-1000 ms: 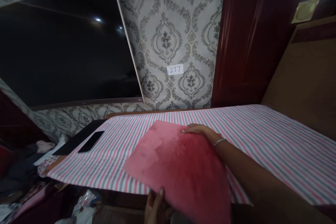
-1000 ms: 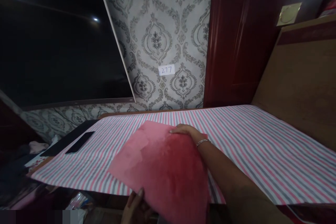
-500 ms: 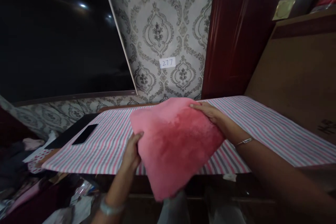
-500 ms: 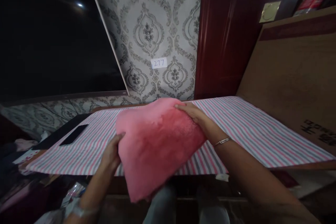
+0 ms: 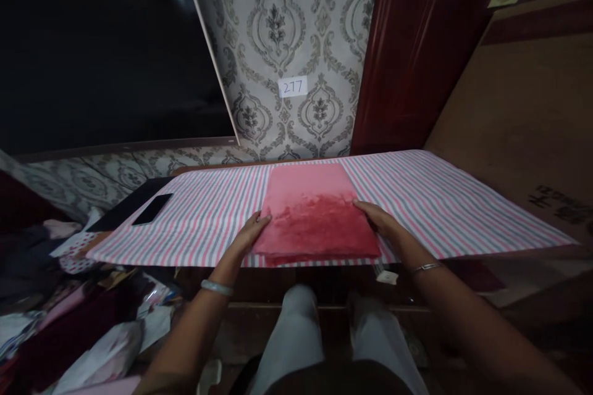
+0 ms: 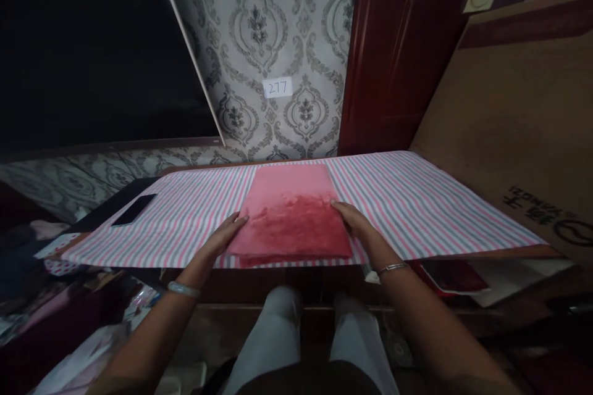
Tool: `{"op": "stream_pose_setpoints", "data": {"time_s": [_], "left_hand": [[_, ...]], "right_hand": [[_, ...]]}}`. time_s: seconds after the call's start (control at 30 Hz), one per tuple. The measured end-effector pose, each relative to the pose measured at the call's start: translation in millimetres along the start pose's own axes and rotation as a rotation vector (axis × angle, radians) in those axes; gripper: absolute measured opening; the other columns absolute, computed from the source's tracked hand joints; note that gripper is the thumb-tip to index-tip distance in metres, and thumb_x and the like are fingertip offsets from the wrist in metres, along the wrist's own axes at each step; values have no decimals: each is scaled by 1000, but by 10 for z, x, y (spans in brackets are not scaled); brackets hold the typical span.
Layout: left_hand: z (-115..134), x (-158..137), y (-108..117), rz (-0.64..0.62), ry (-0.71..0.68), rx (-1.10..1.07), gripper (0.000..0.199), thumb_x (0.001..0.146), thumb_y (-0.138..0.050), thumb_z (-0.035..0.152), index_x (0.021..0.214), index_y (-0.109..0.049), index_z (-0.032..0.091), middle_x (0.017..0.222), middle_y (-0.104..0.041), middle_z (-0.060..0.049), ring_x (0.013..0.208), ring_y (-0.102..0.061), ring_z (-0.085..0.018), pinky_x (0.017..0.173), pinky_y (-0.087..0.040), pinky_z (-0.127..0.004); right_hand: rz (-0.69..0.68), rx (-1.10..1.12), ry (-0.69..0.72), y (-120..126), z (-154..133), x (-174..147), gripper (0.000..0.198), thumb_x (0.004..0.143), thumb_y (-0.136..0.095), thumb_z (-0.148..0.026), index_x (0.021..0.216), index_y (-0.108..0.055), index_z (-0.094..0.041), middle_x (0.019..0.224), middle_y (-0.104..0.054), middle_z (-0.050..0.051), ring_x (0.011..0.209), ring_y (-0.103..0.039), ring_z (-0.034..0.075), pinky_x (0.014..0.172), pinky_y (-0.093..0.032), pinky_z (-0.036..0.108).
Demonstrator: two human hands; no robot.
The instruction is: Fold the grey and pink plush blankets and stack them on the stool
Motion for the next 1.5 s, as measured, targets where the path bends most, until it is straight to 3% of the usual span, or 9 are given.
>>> {"op": "stream_pose_setpoints", "data": {"time_s": [0.1,0.2,0.4,0.53,0.73,0.9,1.1,1.37,1.5], "left_hand": [[7,-205,-80,-35,35,-25,85,64,-87,47,135,-55,17,135,-63,-18,118,-65,-33,94,-55,-39],[54,-316,-189,-96,-5,-72,87,66,-87,44,140,-51,17,135,-64,-16,119,-64,-32,96,-55,-40],[11,-342,-247,-105,1,-78,90,63,-90,35,141,-50,18,126,-70,-13,115,-66,-31,99,-55,-42],[-17,-337,-270,-74,-3,-77,84,63,-90,35,136,-54,17,120,-72,-13,113,-67,-32,97,-55,-42],[-77,-452,-234,-90,-65,-88,82,72,-82,48,141,-50,17,136,-63,-16,126,-60,-32,102,-50,-42],[-109,-737,-37,-143,-227,70,105,64,-86,43,153,-35,22,162,-34,-11,147,-34,-31,117,-34,-36],[-123,-862,-14,-84,-443,351,96,68,-82,31,152,-38,17,161,-33,-15,152,-23,-30,123,-19,-38],[-209,-871,-132,48,-773,825,68,82,-61,17,148,-44,22,159,-32,-16,146,-35,-32,112,-41,-48],[-226,-923,-160,185,-942,887,52,82,-50,5,129,-61,25,147,-47,-13,128,-54,-27,99,-51,-42]], "right_hand": [[-102,47,50,-121,21,-113,29,80,-69,-45,95,-66,-20,87,-77,7,74,-72,22,70,-59,33],[-82,97,67,-153,89,-164,32,78,-72,-39,103,-65,-21,90,-77,7,77,-73,24,72,-60,36],[71,38,102,3,254,-98,26,75,-75,-32,95,-66,-19,85,-77,8,76,-73,25,68,-60,35],[82,35,163,39,291,-60,24,77,-74,-34,94,-67,-20,86,-77,7,79,-74,25,71,-60,34],[115,33,120,77,312,-77,22,76,-75,-34,91,-67,-19,82,-77,6,72,-73,23,66,-59,32],[129,61,93,88,356,-77,19,78,-73,-32,93,-69,-19,79,-76,5,70,-72,22,63,-59,30],[153,66,80,122,414,-17,26,77,-77,-32,98,-69,-18,83,-77,5,69,-73,21,61,-58,28],[156,20,88,172,439,70,24,77,-77,-33,92,-68,-17,80,-77,5,68,-73,20,58,-57,25],[132,28,107,162,460,92,28,75,-78,-37,91,-68,-17,78,-77,6,67,-73,22,57,-58,28]]}}
Point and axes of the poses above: each hand's wrist, its own x-axis towards the middle knuckle, its own y-axis out of the back of the hand, z = x × y, the point moved 5 cm from there along x, towards the middle knuckle
